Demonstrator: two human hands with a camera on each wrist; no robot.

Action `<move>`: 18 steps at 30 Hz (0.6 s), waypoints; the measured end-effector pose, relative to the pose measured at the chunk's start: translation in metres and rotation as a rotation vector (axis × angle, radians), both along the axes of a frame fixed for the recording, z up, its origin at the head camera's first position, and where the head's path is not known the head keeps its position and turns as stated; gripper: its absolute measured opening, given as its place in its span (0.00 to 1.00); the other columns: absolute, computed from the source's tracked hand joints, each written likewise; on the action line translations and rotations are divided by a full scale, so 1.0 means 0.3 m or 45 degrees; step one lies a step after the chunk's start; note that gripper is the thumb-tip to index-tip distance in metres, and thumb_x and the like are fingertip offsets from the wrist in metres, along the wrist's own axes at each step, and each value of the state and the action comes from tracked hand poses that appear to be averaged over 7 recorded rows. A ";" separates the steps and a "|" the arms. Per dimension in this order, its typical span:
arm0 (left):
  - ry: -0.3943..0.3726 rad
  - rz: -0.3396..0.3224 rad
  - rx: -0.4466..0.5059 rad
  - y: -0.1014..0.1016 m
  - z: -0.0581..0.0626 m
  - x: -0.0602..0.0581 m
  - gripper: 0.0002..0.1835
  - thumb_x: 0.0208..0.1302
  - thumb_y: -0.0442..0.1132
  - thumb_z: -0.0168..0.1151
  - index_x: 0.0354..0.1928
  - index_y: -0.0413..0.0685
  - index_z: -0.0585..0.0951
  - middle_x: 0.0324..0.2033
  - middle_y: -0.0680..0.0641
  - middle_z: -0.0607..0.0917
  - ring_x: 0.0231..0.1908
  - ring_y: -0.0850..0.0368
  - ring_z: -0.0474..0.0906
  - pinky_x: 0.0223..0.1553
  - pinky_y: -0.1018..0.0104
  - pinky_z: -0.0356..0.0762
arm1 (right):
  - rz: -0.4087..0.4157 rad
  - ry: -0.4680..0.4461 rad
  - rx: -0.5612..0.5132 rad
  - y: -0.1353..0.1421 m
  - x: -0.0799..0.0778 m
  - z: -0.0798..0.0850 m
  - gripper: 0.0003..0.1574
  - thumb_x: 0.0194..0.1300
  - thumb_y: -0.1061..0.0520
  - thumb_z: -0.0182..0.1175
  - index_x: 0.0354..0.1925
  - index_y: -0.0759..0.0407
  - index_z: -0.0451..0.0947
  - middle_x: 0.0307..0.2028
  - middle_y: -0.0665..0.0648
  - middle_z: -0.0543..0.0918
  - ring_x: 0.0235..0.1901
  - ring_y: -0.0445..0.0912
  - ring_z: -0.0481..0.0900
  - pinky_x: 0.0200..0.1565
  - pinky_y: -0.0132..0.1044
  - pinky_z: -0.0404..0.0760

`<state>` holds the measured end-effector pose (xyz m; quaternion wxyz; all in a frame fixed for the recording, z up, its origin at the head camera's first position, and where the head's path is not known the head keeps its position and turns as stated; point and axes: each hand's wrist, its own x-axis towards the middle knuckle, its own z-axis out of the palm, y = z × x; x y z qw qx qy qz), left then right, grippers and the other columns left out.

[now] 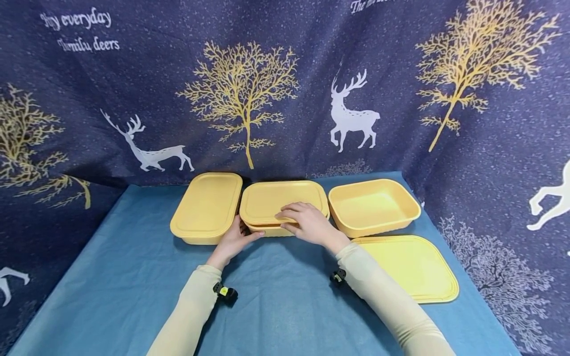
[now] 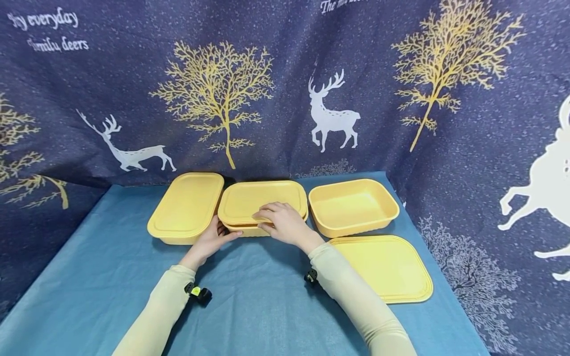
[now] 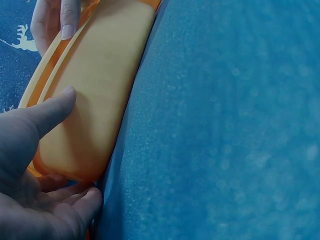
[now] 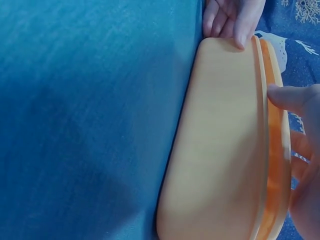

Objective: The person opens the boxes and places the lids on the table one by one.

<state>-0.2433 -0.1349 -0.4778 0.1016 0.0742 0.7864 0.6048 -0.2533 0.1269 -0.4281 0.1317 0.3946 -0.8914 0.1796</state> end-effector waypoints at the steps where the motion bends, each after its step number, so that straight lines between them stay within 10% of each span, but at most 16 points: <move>1: 0.005 -0.006 -0.002 0.000 0.001 0.000 0.46 0.64 0.45 0.72 0.74 0.43 0.53 0.70 0.35 0.65 0.72 0.41 0.60 0.69 0.44 0.61 | 0.006 -0.003 -0.003 0.001 -0.001 0.001 0.18 0.71 0.50 0.64 0.57 0.49 0.84 0.57 0.56 0.82 0.58 0.52 0.78 0.62 0.52 0.73; 18: -0.029 0.007 -0.024 0.001 0.001 0.000 0.51 0.63 0.47 0.73 0.76 0.43 0.49 0.72 0.36 0.62 0.74 0.42 0.57 0.71 0.47 0.59 | -0.039 -0.082 -0.024 0.003 -0.030 -0.010 0.18 0.72 0.49 0.63 0.57 0.49 0.83 0.59 0.56 0.81 0.60 0.52 0.77 0.63 0.54 0.71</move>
